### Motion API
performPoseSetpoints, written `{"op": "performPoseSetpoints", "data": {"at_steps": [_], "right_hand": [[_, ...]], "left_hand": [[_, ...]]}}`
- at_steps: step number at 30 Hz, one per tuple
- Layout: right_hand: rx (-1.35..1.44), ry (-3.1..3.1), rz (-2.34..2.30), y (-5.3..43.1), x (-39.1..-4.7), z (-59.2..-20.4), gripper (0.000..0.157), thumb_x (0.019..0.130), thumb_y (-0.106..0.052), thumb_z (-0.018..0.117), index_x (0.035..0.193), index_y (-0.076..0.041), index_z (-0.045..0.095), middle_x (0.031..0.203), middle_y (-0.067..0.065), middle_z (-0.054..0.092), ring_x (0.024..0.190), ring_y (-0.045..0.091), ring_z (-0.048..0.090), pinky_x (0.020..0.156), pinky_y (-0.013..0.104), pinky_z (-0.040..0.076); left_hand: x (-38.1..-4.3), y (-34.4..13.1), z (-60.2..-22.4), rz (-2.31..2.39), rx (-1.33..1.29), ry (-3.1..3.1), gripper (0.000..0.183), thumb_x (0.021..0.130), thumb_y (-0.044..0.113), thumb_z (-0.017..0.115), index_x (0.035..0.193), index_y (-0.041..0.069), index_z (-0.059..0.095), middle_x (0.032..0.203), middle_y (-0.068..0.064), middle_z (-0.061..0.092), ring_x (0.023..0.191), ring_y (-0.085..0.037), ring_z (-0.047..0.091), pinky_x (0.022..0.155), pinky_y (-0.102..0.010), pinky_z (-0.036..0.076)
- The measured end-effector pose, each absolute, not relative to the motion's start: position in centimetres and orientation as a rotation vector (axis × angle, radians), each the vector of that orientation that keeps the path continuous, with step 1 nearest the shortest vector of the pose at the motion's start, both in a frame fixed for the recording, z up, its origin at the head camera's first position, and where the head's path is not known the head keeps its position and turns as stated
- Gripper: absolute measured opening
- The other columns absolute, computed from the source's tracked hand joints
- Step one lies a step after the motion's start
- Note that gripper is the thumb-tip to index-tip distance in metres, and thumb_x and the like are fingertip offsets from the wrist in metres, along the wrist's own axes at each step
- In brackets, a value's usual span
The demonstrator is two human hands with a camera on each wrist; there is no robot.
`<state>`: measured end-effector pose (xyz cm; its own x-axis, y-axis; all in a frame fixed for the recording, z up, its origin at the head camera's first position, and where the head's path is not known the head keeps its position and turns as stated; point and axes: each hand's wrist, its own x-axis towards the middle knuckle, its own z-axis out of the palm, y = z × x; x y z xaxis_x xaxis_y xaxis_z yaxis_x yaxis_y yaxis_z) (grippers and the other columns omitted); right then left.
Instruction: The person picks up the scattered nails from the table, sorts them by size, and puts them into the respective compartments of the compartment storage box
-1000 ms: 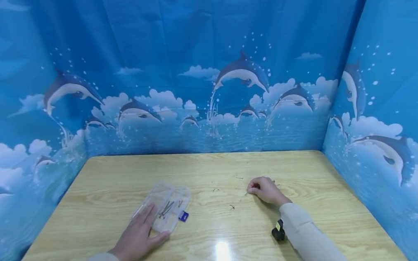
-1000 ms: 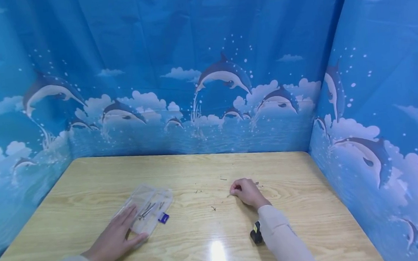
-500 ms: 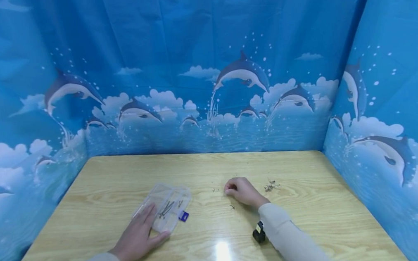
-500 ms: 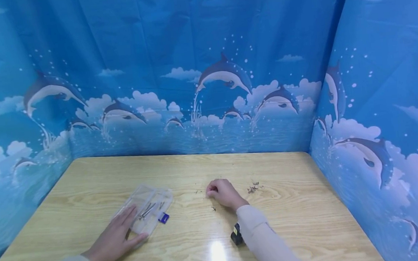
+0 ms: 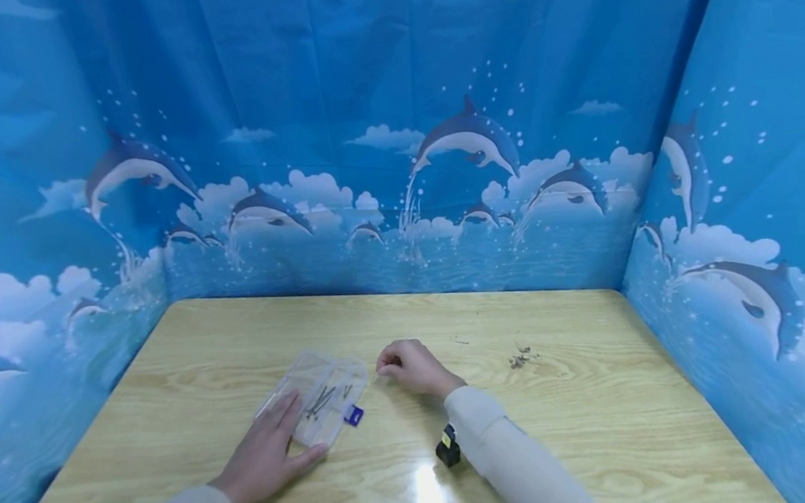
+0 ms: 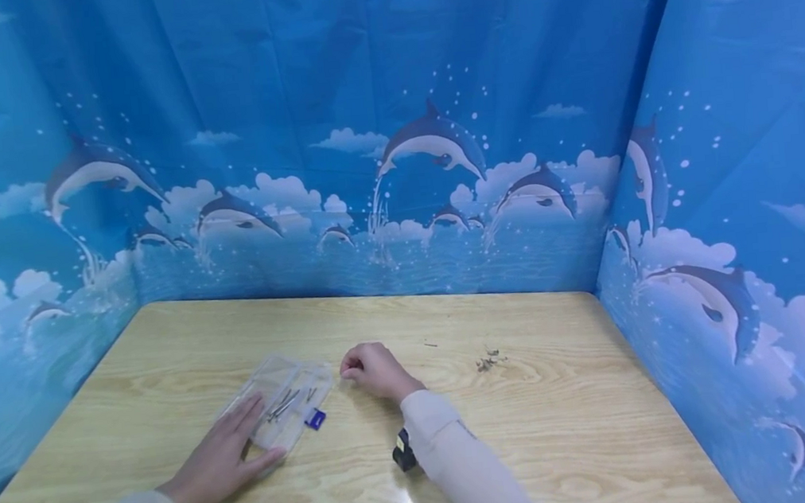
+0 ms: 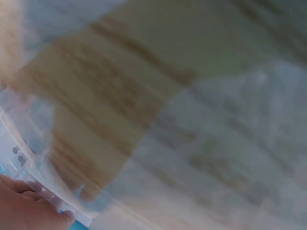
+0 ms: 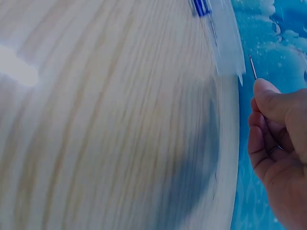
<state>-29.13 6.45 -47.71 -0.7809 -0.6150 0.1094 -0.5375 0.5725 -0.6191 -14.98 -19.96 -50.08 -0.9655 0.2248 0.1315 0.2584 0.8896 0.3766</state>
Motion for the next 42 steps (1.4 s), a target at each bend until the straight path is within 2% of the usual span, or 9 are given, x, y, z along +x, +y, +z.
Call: {"op": "performPoseSetpoints", "data": {"at_steps": [17,42], "right_hand": [[-1.036,2.743,-0.878,2.4,-28.6,-47.5,0.006,0.089,-0.015,0.068,0.089,-0.011,0.072,0.083,-0.005,0.067,0.075,0.002,0.058,0.071,0.015,0.05],[-1.0,2.742,-0.919,2.1,-28.2,-47.8,0.007,0.088,-0.016,0.069,0.09,-0.011,0.074,0.082,-0.004,0.068,0.074,0.003,0.059,0.07,0.015,0.05]], "left_hand": [[-15.3,-20.0,-50.2,-0.614,-0.38,-2.99,0.099,0.084,0.072,0.049,0.146,-0.003,0.032,0.153,-0.021,0.029,0.14,-0.04,0.028,0.114,-0.056,0.024],[-15.2,-20.0,-50.0,-0.609,-0.366,-2.999,0.099,0.084,0.072,0.049,0.147,-0.003,0.031,0.153,-0.021,0.029,0.14,-0.04,0.028,0.114,-0.056,0.023]]}}
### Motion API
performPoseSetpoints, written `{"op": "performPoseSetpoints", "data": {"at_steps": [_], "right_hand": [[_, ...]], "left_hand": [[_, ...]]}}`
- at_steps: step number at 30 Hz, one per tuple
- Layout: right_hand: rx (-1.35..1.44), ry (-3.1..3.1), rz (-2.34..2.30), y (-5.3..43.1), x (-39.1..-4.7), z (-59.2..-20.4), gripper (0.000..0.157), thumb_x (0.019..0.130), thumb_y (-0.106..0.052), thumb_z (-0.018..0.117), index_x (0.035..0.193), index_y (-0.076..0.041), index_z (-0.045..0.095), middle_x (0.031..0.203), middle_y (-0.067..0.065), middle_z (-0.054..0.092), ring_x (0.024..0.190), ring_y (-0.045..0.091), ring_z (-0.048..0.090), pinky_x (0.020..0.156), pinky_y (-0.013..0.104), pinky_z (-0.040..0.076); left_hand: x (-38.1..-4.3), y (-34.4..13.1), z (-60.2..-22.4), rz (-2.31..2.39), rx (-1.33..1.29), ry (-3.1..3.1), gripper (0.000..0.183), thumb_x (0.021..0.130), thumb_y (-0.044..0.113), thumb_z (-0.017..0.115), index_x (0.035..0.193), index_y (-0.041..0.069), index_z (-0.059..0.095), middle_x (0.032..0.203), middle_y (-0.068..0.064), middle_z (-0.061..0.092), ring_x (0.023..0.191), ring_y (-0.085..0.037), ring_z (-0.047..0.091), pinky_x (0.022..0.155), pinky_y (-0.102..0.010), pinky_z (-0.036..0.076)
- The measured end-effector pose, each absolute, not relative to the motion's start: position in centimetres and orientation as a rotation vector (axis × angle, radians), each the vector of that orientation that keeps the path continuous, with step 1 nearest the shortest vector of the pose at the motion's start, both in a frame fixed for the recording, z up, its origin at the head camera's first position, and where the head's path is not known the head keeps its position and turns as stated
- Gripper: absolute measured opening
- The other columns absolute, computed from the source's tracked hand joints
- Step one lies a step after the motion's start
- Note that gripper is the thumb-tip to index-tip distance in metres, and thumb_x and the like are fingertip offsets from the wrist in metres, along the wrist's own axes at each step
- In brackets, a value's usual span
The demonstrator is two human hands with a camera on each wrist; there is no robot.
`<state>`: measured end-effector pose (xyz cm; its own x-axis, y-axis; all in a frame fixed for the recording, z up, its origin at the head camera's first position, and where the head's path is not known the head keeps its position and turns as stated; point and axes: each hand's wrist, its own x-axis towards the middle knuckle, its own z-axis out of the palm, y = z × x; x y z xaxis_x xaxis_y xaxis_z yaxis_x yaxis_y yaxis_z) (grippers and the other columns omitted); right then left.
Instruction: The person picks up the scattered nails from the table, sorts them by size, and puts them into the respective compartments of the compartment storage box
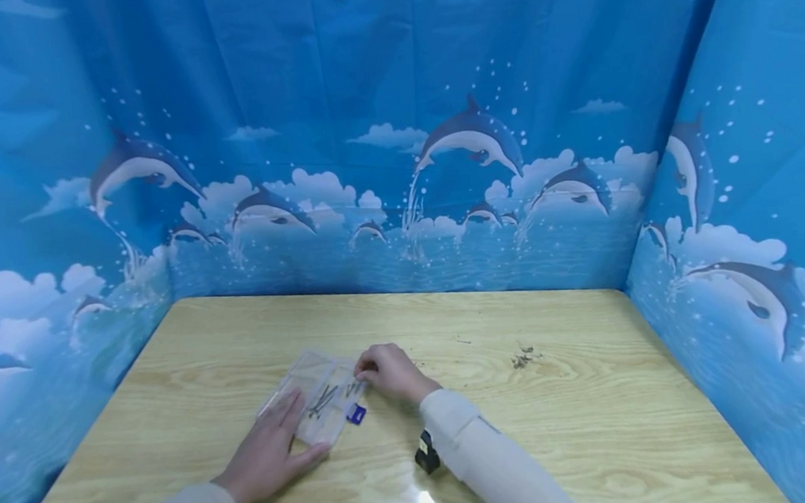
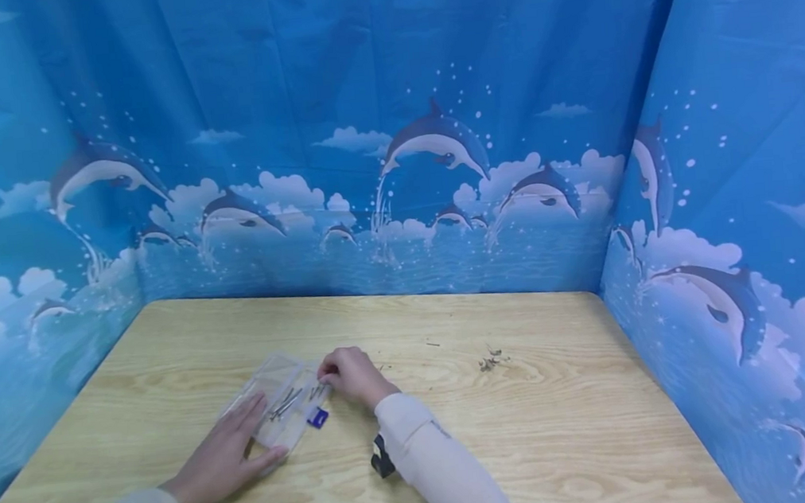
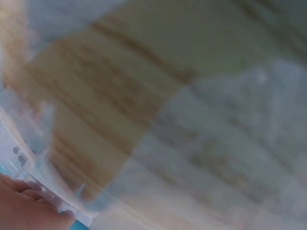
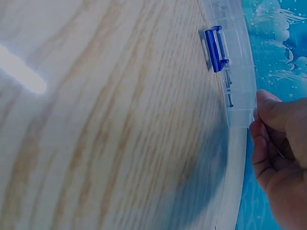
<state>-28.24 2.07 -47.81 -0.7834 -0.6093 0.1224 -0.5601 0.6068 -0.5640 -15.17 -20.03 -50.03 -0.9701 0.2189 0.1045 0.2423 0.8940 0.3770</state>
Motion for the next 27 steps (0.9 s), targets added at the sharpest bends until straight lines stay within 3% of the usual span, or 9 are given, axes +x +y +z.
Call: {"op": "performPoseSetpoints", "data": {"at_steps": [14,27], "right_hand": [[-0.917,2.685,-1.066,3.2,-28.6,-47.5,0.008,0.089,-0.015,0.068,0.093,-0.012,0.074,0.088,-0.003,0.07,0.078,0.004,0.061,0.073,0.017,0.052],[-0.568,2.814,-1.206,10.0,-30.8,-47.3,0.014,0.093,-0.016,0.064,0.099,-0.008,0.074,0.093,0.0,0.071,0.081,0.011,0.062,0.07,0.028,0.054]], "left_hand": [[-15.1,-20.0,-50.2,-0.612,-0.378,-2.987,0.098,0.084,0.071,0.05,0.146,-0.003,0.032,0.153,-0.021,0.03,0.14,-0.04,0.029,0.114,-0.055,0.023],[-15.2,-20.1,-50.5,-0.594,-0.39,-2.967,0.098,0.084,0.071,0.05,0.146,-0.003,0.033,0.152,-0.021,0.031,0.139,-0.039,0.029,0.114,-0.055,0.023]]}}
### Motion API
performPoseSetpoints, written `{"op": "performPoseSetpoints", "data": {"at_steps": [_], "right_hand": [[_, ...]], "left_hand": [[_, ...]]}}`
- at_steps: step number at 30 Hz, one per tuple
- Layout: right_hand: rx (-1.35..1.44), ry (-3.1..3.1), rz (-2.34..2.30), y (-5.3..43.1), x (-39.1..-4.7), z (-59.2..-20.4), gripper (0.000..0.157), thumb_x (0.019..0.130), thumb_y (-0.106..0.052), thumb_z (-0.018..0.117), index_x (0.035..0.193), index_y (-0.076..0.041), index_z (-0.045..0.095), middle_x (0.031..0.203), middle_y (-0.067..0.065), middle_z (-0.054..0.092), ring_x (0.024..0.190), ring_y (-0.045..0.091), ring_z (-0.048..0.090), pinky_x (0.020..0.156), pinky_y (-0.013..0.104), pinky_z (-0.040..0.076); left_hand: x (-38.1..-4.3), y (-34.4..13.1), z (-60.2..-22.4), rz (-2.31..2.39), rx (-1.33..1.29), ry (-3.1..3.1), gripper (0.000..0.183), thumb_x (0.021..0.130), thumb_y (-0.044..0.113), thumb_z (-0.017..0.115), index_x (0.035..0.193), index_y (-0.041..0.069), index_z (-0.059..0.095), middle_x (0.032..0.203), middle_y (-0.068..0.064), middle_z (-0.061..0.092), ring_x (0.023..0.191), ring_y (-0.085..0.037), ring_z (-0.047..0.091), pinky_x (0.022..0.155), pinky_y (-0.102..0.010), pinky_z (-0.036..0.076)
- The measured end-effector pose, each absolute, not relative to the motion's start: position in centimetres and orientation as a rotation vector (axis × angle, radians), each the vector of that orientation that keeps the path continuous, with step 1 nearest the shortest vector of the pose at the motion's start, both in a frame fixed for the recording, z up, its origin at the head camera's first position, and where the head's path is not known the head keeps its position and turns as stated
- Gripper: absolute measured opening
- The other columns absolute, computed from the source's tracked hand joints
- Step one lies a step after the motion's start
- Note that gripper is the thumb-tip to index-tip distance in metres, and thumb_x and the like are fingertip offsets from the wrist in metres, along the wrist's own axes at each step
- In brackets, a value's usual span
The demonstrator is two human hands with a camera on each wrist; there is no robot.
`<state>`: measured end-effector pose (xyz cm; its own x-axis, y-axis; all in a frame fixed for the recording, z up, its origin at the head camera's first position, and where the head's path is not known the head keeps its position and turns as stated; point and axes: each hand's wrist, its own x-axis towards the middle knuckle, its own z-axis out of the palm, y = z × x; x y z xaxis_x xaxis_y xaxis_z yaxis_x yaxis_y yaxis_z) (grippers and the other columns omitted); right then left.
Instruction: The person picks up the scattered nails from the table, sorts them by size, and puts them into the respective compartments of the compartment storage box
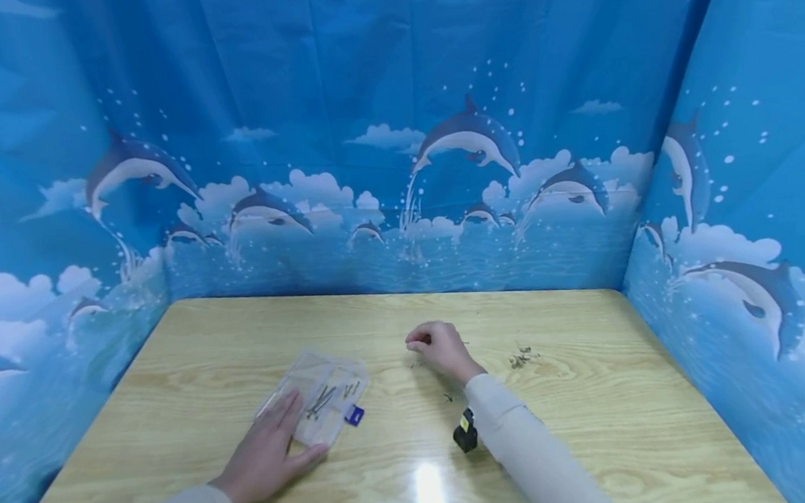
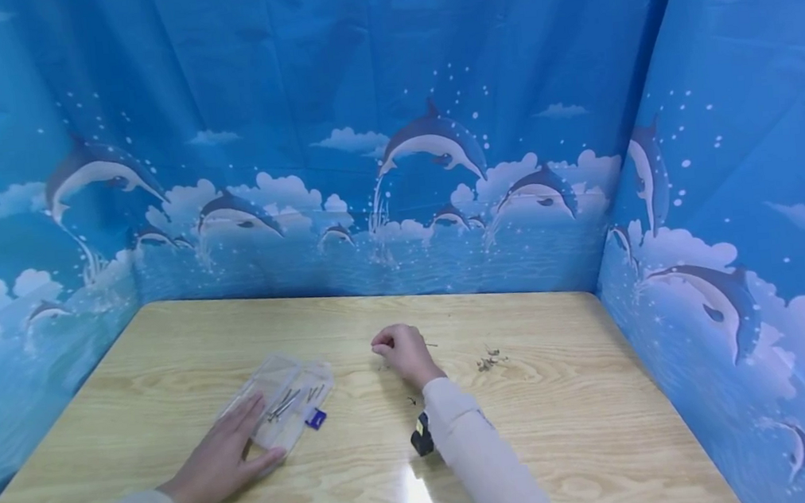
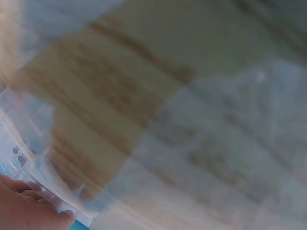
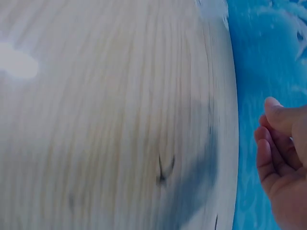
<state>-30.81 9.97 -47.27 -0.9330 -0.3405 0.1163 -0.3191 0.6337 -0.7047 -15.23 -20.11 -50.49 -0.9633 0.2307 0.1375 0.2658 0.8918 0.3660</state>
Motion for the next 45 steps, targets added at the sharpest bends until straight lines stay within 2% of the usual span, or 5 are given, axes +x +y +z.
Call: {"op": "performPoseSetpoints", "data": {"at_steps": [13,19,31,45], "right_hand": [[-0.122,2.975,-1.287,16.2,-31.7,-48.5,0.019,0.092,-0.011,0.064,0.107,-0.002,0.07,0.094,0.009,0.068,0.084,0.021,0.063,0.073,0.037,0.054],[0.029,2.982,-1.245,17.1,-31.5,-49.3,0.015,0.09,-0.011,0.066,0.101,-0.002,0.072,0.093,0.01,0.069,0.084,0.023,0.063,0.075,0.04,0.054],[0.029,3.007,-1.143,17.2,-31.7,-49.9,0.007,0.089,-0.009,0.068,0.092,-0.006,0.073,0.086,0.006,0.069,0.077,0.019,0.062,0.069,0.037,0.053],[0.008,3.045,-1.089,16.9,-31.5,-50.1,0.01,0.092,-0.008,0.063,0.085,-0.004,0.069,0.081,0.007,0.066,0.071,0.019,0.059,0.064,0.035,0.051]], "left_hand": [[-15.0,-19.9,-50.1,-0.599,-0.391,-2.967,0.097,0.085,0.069,0.052,0.146,-0.004,0.033,0.152,-0.021,0.031,0.139,-0.04,0.029,0.114,-0.055,0.023],[-15.0,-19.9,-49.9,-0.599,-0.384,-2.975,0.097,0.085,0.069,0.052,0.146,-0.004,0.032,0.152,-0.021,0.03,0.14,-0.04,0.029,0.114,-0.055,0.023],[-15.1,-20.1,-50.4,-0.587,-0.392,-2.963,0.097,0.085,0.07,0.051,0.146,-0.003,0.033,0.152,-0.021,0.031,0.14,-0.038,0.029,0.114,-0.054,0.023],[-15.2,-20.1,-50.4,-0.58,-0.39,-2.969,0.098,0.085,0.071,0.05,0.146,-0.003,0.033,0.152,-0.02,0.031,0.14,-0.038,0.029,0.114,-0.054,0.023]]}}
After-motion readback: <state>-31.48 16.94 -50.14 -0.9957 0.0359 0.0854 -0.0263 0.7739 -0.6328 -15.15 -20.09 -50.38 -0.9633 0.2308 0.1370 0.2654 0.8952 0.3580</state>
